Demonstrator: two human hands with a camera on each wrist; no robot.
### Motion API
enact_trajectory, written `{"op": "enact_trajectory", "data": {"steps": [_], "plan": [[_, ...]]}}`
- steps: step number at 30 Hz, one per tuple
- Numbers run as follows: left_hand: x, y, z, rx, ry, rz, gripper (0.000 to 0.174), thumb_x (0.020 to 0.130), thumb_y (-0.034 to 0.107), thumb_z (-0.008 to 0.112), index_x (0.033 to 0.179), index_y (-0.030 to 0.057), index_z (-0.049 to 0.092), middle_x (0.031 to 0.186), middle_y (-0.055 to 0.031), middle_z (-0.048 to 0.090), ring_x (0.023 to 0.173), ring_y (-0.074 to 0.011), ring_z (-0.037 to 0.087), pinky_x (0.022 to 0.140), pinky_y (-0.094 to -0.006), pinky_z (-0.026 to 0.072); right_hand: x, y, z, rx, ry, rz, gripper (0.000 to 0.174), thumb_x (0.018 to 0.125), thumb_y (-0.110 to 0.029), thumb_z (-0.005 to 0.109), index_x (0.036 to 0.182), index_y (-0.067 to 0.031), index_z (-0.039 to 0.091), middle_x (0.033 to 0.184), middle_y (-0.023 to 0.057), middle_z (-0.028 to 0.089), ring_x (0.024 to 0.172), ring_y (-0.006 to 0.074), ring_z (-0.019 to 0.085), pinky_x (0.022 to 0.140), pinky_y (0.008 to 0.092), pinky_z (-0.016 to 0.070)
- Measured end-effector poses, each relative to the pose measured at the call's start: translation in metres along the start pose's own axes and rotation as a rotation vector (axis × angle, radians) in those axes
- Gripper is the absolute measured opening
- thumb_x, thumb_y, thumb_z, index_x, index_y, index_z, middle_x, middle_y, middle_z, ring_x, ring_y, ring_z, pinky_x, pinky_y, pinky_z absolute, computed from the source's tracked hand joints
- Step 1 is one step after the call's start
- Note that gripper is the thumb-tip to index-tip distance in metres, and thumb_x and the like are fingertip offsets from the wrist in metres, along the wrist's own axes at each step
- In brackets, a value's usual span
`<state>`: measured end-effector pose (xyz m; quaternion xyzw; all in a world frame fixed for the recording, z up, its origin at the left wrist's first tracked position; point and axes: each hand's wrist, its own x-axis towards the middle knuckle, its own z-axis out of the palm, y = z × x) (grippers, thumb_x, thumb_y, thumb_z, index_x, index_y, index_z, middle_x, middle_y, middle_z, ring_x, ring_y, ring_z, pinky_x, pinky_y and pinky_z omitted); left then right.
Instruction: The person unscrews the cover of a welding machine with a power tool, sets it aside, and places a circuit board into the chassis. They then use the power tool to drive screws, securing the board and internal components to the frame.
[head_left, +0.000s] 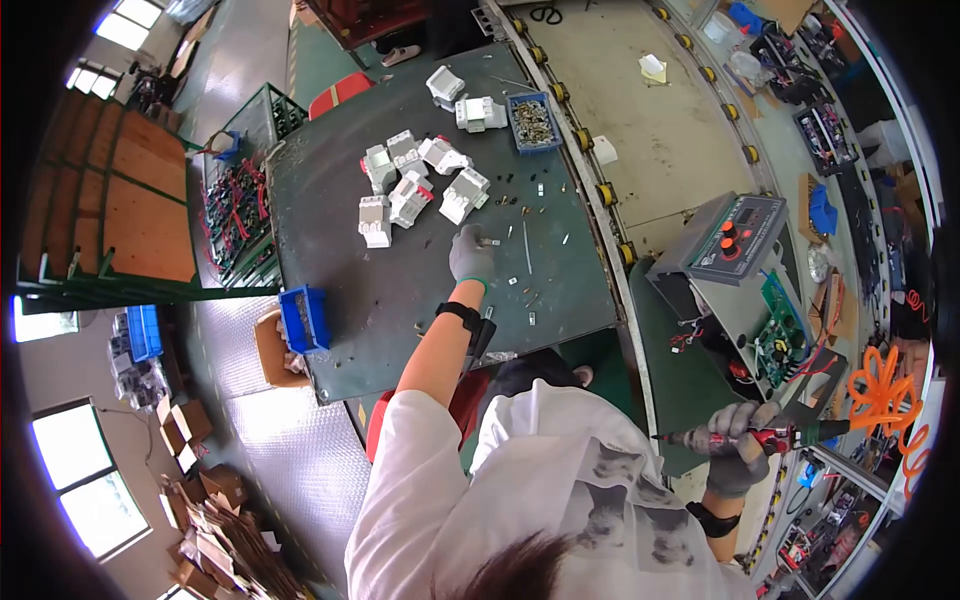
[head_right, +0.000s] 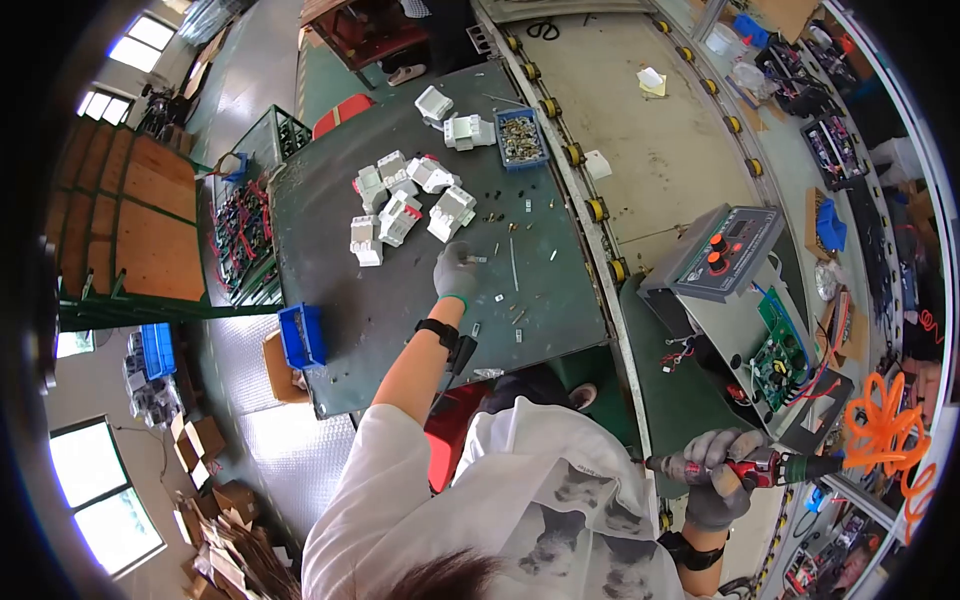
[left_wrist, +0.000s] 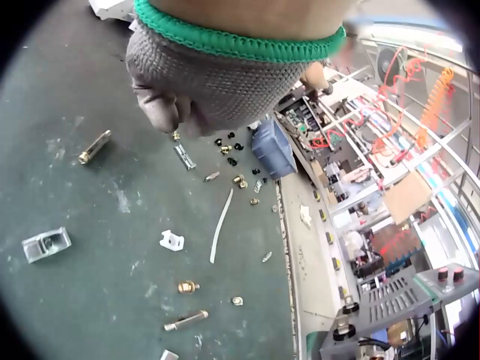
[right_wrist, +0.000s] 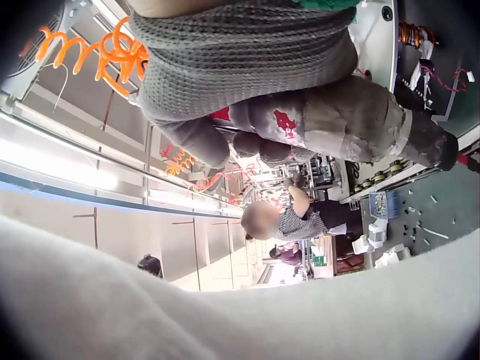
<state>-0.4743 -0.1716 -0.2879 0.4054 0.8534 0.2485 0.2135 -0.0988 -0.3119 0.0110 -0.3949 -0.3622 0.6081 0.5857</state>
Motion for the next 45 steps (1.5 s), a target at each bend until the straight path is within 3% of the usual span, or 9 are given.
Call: {"op": "enact_trajectory", "data": {"steps": [2, 7, 11, 13, 16, 19, 21, 24, 45], "plan": [[-0.002, 0.008, -0.006, -0.149, -0.122, -0.17, 0.029, 0.078, 0.017, 0.063, 0.107, 0.015, 0.06, 0.1, -0.0119, 0.063, 0.095, -0.0288, 0.061, 0.082, -0.0363, 0.0483, 0.005, 0.005, 0.007, 0.079, 0.068, 0.013, 0.031, 0.072, -0.007, 0.064, 0.089, -0.0121, 0.038, 0.072, 0.0033, 0.042, 0.065, 0.0167, 0.04, 0.061, 0.0319, 0.0366], [-0.028, 0.009, -0.012, -0.302, -0.145, -0.135, 0.025, 0.079, 0.022, 0.063, 0.101, 0.0094, 0.064, 0.09, -0.0118, 0.067, 0.082, -0.0268, 0.065, 0.074, -0.0348, 0.0492, 0.013, 0.011, 0.017, 0.126, 0.231, -0.022, 0.032, 0.072, -0.009, 0.065, 0.091, -0.0117, 0.04, 0.071, 0.0031, 0.043, 0.066, 0.0174, 0.043, 0.063, 0.0331, 0.039], [-0.053, 0.041, -0.022, -0.213, -0.464, -0.173, 0.027, 0.082, 0.029, 0.062, 0.095, 0.0062, 0.067, 0.077, -0.0143, 0.066, 0.071, -0.027, 0.063, 0.066, -0.0356, 0.0474, 0.021, 0.01, 0.018, 0.169, 0.386, -0.034, 0.032, 0.074, -0.01, 0.065, 0.093, -0.0124, 0.04, 0.072, 0.0007, 0.041, 0.065, 0.015, 0.04, 0.063, 0.0314, 0.0376], [-0.061, 0.028, 0.008, -0.25, -0.501, -0.059, 0.026, 0.084, 0.029, 0.063, 0.089, 0.0033, 0.066, 0.067, -0.0089, 0.062, 0.059, -0.0156, 0.055, 0.057, -0.0322, 0.044, 0.025, 0.011, 0.014, 0.188, 0.464, -0.056, 0.032, 0.073, -0.011, 0.066, 0.093, -0.0123, 0.041, 0.07, 0.0016, 0.041, 0.064, 0.016, 0.04, 0.062, 0.0324, 0.0384], [-0.073, 0.06, 0.012, -0.135, -0.612, 0.026, 0.03, 0.086, 0.033, 0.06, 0.088, 0.0038, 0.066, 0.066, -0.0096, 0.061, 0.059, -0.0158, 0.055, 0.057, -0.0328, 0.0434, 0.032, 0.012, 0.008, 0.225, 0.574, -0.055, 0.033, 0.071, -0.011, 0.067, 0.093, -0.012, 0.042, 0.068, 0.0024, 0.041, 0.062, 0.0171, 0.041, 0.06, 0.0331, 0.0388], [-0.077, 0.09, 0.02, -0.086, -0.759, 0.068, 0.034, 0.087, 0.036, 0.057, 0.087, 0.0031, 0.065, 0.068, -0.0137, 0.061, 0.059, -0.0226, 0.055, 0.058, -0.0348, 0.0434, 0.039, 0.013, 0.0, 0.229, 0.644, -0.049, 0.034, 0.07, -0.011, 0.067, 0.093, -0.0117, 0.042, 0.066, 0.0026, 0.041, 0.06, 0.0174, 0.04, 0.058, 0.033, 0.0386], [-0.078, 0.109, 0.027, -0.009, -0.899, 0.125, 0.04, 0.088, 0.041, 0.05, 0.088, 0.0044, 0.065, 0.082, -0.021, 0.062, 0.079, -0.0399, 0.06, 0.068, -0.0437, 0.0468, 0.045, 0.015, -0.005, 0.218, 0.678, -0.045, 0.034, 0.069, -0.01, 0.067, 0.092, -0.0116, 0.042, 0.065, 0.0027, 0.041, 0.059, 0.0174, 0.04, 0.058, 0.0332, 0.0387], [-0.076, 0.126, 0.041, 0.014, -1.008, 0.143, 0.038, 0.088, 0.04, 0.05, 0.087, 0.0051, 0.065, 0.083, -0.0211, 0.062, 0.08, -0.0404, 0.06, 0.069, -0.0452, 0.0465, 0.054, 0.018, -0.012, 0.212, 0.762, -0.049, 0.033, 0.069, -0.01, 0.067, 0.092, -0.0114, 0.043, 0.065, 0.0029, 0.04, 0.059, 0.0175, 0.04, 0.058, 0.0336, 0.0394], [-0.037, 0.14, 0.089, 0.066, -1.034, 0.035, 0.038, 0.087, 0.04, 0.052, 0.092, 0.0044, 0.067, 0.078, -0.0197, 0.064, 0.075, -0.037, 0.062, 0.067, -0.0424, 0.0473, 0.088, 0.037, -0.036, 0.244, 0.94, 0.035, 0.033, 0.07, -0.01, 0.066, 0.091, -0.0114, 0.04, 0.066, 0.0025, 0.041, 0.061, 0.0173, 0.04, 0.058, 0.0331, 0.0362]]}}
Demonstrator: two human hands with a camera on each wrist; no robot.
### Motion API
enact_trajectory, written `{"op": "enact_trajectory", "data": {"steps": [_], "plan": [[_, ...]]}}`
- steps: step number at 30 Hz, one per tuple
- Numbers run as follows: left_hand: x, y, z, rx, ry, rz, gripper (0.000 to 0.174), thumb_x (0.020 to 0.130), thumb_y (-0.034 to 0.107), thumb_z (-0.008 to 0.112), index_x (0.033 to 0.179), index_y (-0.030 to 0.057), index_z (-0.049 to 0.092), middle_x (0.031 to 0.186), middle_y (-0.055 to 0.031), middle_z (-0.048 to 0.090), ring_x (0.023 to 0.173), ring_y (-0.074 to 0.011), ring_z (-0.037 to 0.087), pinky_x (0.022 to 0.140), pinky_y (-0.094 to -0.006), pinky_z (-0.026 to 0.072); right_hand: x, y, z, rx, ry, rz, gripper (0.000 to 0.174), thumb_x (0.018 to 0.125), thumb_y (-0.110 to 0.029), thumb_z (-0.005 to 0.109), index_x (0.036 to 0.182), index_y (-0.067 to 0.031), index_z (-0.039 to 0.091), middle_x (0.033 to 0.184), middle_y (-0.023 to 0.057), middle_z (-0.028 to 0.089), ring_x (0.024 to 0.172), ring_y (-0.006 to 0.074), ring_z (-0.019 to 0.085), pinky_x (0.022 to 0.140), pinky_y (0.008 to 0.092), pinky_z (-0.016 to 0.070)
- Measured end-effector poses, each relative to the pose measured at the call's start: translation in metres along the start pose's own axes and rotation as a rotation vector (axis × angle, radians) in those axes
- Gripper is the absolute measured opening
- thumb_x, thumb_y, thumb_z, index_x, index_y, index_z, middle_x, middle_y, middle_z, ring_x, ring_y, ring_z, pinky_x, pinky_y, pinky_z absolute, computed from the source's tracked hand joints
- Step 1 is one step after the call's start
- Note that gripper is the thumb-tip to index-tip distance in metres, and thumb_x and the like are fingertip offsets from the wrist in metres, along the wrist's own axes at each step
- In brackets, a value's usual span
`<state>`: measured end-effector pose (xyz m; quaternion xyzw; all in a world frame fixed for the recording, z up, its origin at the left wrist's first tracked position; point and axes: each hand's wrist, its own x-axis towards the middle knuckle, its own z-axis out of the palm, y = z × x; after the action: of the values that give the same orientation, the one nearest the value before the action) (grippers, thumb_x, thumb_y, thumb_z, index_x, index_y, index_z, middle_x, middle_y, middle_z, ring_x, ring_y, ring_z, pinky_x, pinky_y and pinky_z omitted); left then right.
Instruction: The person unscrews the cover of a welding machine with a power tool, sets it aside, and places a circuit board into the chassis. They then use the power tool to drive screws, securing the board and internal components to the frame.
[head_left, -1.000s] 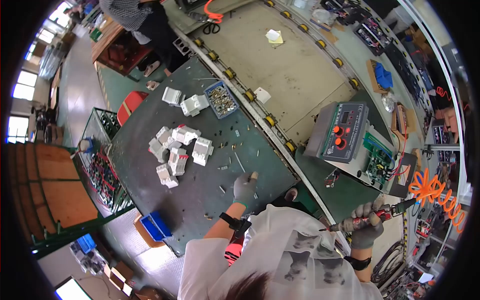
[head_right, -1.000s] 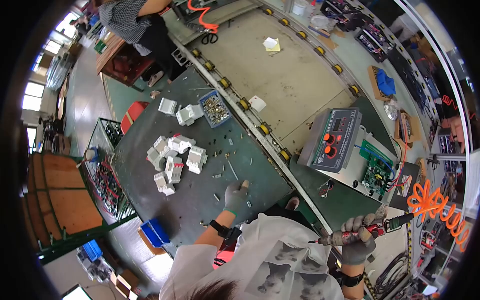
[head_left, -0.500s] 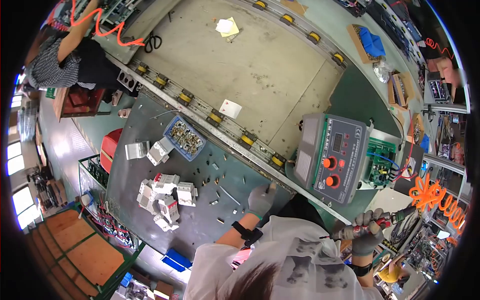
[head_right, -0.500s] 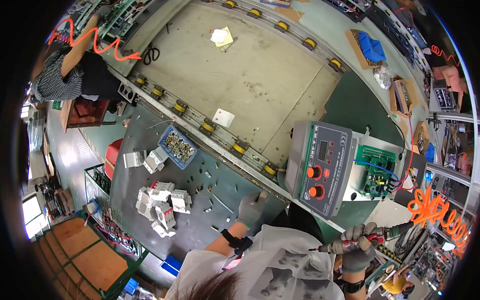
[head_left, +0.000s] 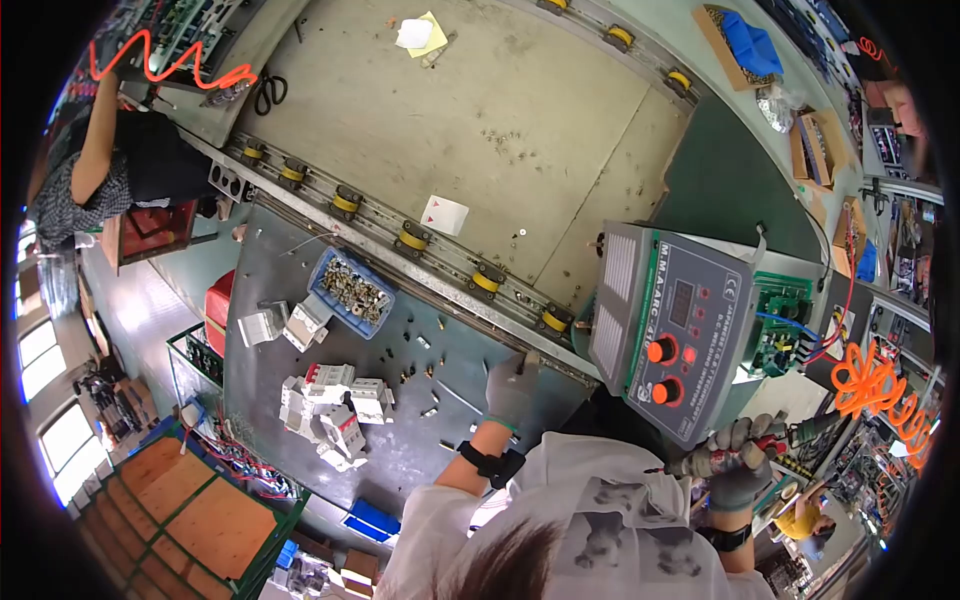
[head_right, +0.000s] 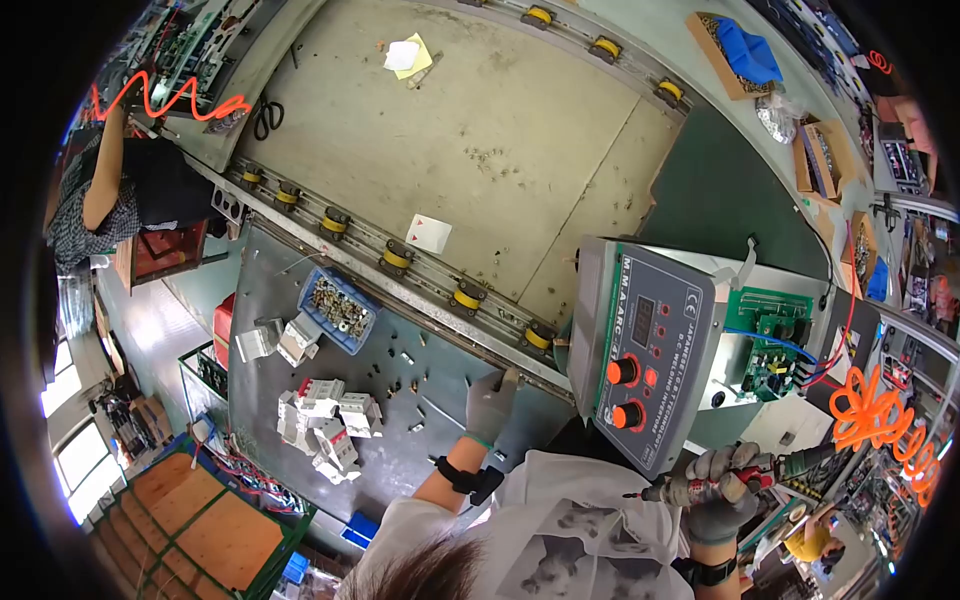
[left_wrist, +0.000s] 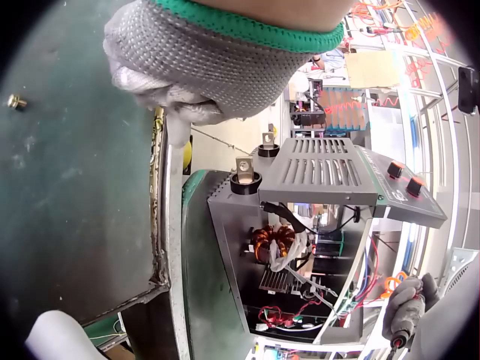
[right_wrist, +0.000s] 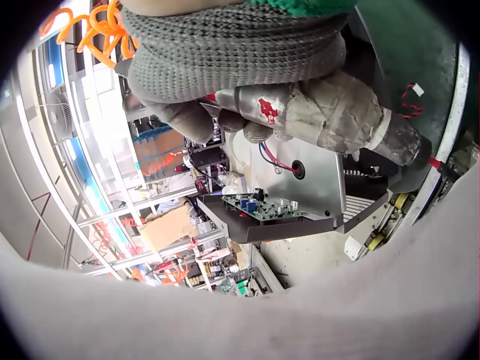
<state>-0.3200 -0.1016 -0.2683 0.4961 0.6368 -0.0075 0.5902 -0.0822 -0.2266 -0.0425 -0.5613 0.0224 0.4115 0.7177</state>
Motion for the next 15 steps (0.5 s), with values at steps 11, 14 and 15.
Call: {"op": "enact_trajectory", "data": {"steps": [11, 14, 15], "plan": [[0.068, 0.058, -0.125, -1.095, 0.039, 0.192, 0.03, 0.092, 0.029, 0.052, 0.11, 0.0054, 0.058, 0.08, 0.0005, 0.059, 0.062, -0.0132, 0.055, 0.053, -0.0257, 0.0464, -0.013, -0.005, -0.006, 0.015, 0.031, -0.043, 0.031, 0.07, -0.01, 0.065, 0.092, -0.0108, 0.042, 0.069, 0.0034, 0.041, 0.065, 0.0187, 0.042, 0.062, 0.0331, 0.0396], [0.081, 0.074, -0.144, -1.414, 0.075, 0.173, 0.043, 0.091, 0.036, 0.053, 0.121, 0.0058, 0.052, 0.099, -0.0046, 0.059, 0.08, -0.0187, 0.056, 0.064, -0.0333, 0.0501, -0.016, -0.006, -0.019, 0.044, 0.008, -0.029, 0.031, 0.072, -0.012, 0.065, 0.092, -0.0108, 0.042, 0.069, 0.0039, 0.041, 0.065, 0.019, 0.043, 0.065, 0.0358, 0.0427], [0.083, 0.086, -0.147, -1.492, 0.115, 0.14, 0.051, 0.09, 0.041, 0.054, 0.126, 0.0054, 0.048, 0.11, -0.0081, 0.056, 0.093, -0.0226, 0.055, 0.072, -0.0402, 0.051, -0.017, -0.006, -0.023, 0.044, -0.02, -0.045, 0.03, 0.073, -0.013, 0.065, 0.092, -0.0107, 0.043, 0.069, 0.0042, 0.04, 0.065, 0.0187, 0.043, 0.066, 0.0368, 0.0433]]}}
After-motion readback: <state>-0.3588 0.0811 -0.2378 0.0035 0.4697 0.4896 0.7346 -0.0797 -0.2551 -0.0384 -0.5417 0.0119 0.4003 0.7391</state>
